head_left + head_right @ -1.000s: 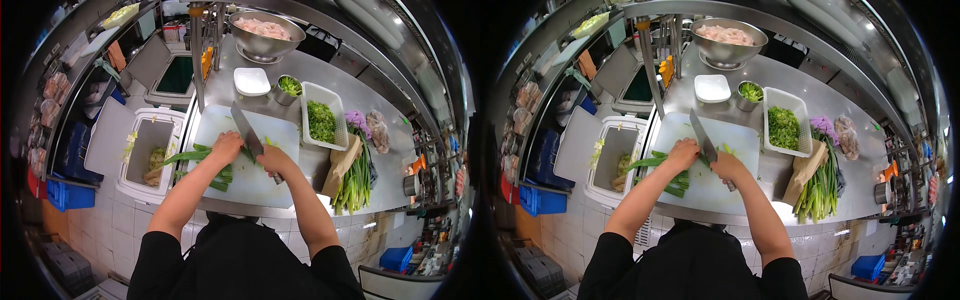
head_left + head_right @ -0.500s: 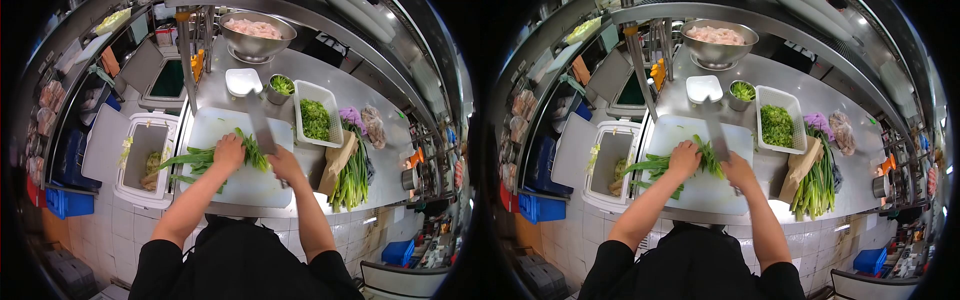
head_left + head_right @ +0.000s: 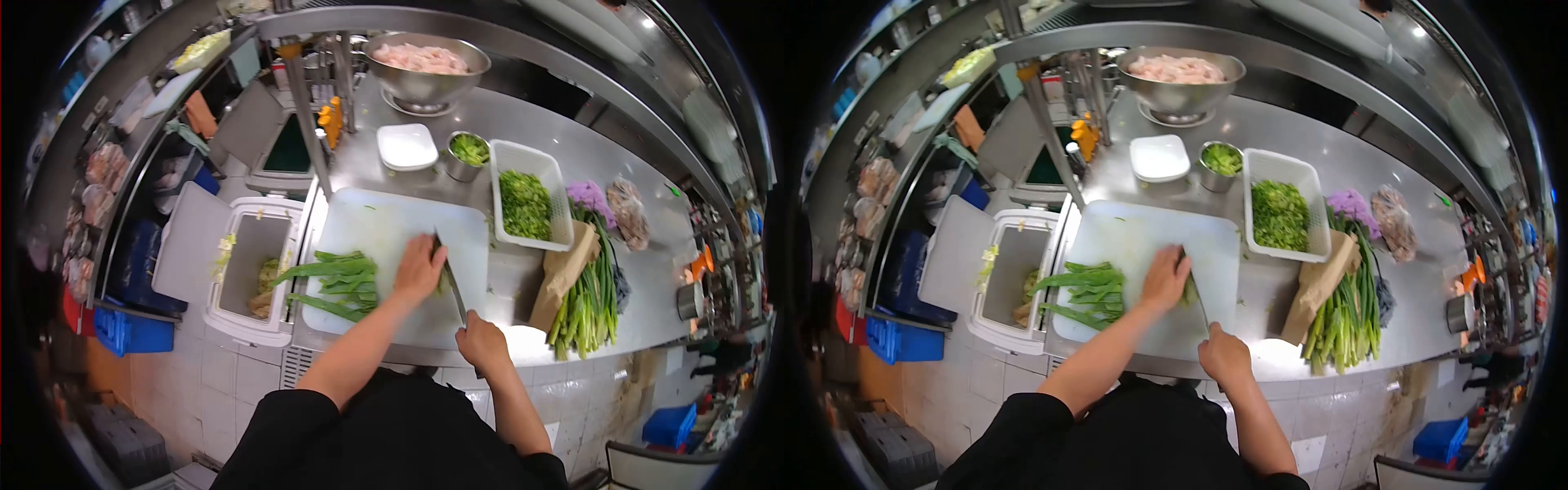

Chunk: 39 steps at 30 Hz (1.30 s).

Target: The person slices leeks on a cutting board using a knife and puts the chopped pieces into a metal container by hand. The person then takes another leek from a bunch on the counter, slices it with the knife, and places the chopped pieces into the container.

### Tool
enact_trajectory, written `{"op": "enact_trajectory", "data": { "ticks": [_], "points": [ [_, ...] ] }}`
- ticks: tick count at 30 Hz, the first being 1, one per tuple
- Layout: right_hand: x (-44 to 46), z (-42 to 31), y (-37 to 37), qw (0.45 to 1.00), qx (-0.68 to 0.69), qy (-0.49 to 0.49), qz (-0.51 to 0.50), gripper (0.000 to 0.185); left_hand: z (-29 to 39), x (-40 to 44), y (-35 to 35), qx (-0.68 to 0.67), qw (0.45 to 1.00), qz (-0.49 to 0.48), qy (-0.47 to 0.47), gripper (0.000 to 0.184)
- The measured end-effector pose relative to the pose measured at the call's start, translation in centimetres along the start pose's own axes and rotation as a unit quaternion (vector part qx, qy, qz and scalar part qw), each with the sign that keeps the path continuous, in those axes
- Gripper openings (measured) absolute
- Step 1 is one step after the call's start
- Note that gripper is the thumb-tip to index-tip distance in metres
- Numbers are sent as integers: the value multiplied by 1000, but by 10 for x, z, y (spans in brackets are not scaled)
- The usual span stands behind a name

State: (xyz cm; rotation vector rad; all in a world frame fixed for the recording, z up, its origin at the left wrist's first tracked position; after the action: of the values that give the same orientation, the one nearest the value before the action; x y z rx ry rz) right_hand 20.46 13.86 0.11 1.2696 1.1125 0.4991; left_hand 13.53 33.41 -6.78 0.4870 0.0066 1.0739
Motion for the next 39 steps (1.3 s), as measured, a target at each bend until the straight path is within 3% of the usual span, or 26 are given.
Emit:
{"op": "enact_trajectory", "data": {
  "ticks": [3, 4, 6, 7, 9, 12, 17, 19, 23, 26, 30, 33, 36, 39],
  "points": [
    [9, 18, -14, 995, 103, -2, -18, 36, 17, -5, 9, -58, 997, -19, -35, 53],
    [-2, 23, -3, 971, 220, -41, -81, 34, 21, -9, 11, -34, 997, 11, -70, 65],
    [-6, 48, -22, 918, 381, -43, -102, 28, 33, -20, 9, 83, 992, 19, -92, 72],
    [-10, 63, -32, 918, 380, -39, -102, 28, 44, -25, 13, 85, 992, 22, -93, 72],
    [-18, 81, -56, 854, 504, -55, -118, 26, 53, -35, 1, 203, 974, -68, -77, 75],
    [-28, 87, -83, 805, 575, -43, -138, 26, 38, -35, -14, 216, 970, -84, -80, 69],
    [-17, 27, -82, 822, 539, -7, -183, 20, 30, -30, -15, 145, 985, -55, -74, 49],
    [-11, 8, -84, 814, 540, -10, -213, 20, 22, -29, 2, 8, 999, 33, -10, 37],
    [-5, -17, -91, 789, 547, 30, -277, 20, 10, -28, 25, -87, 988, 124, 2, 35],
    [4, -19, -75, 788, 557, 56, -256, 20, 11, -13, 26, -138, 980, 143, 18, 34],
    [48, 3, -2, 821, 541, 66, -173, 19, 63, 78, 7, -151, 977, 134, -62, 34],
    [110, 25, 75, 813, 568, 48, -119, 21, 101, 179, -15, -167, 974, 114, -99, 32],
    [181, 43, 122, 802, 587, 28, -107, 22, 90, 266, -51, -145, 981, 89, -93, 28],
    [205, 54, 125, 789, 606, 3, -101, 17, 62, 317, -81, -56, 996, 42, -54, 25]
  ]
}}
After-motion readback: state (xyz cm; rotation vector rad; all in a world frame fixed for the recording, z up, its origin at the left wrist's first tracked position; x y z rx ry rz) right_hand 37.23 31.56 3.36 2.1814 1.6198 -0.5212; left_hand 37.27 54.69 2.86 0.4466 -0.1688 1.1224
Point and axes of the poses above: each hand's wrist, its own x-axis towards the middle knuckle, its own y-axis out of the back of the hand, z = x × y, the point moved 8 cm from there along x, towards the middle knuckle, and after that the axes turned 14 degrees about -x, right-handed, at the moved point
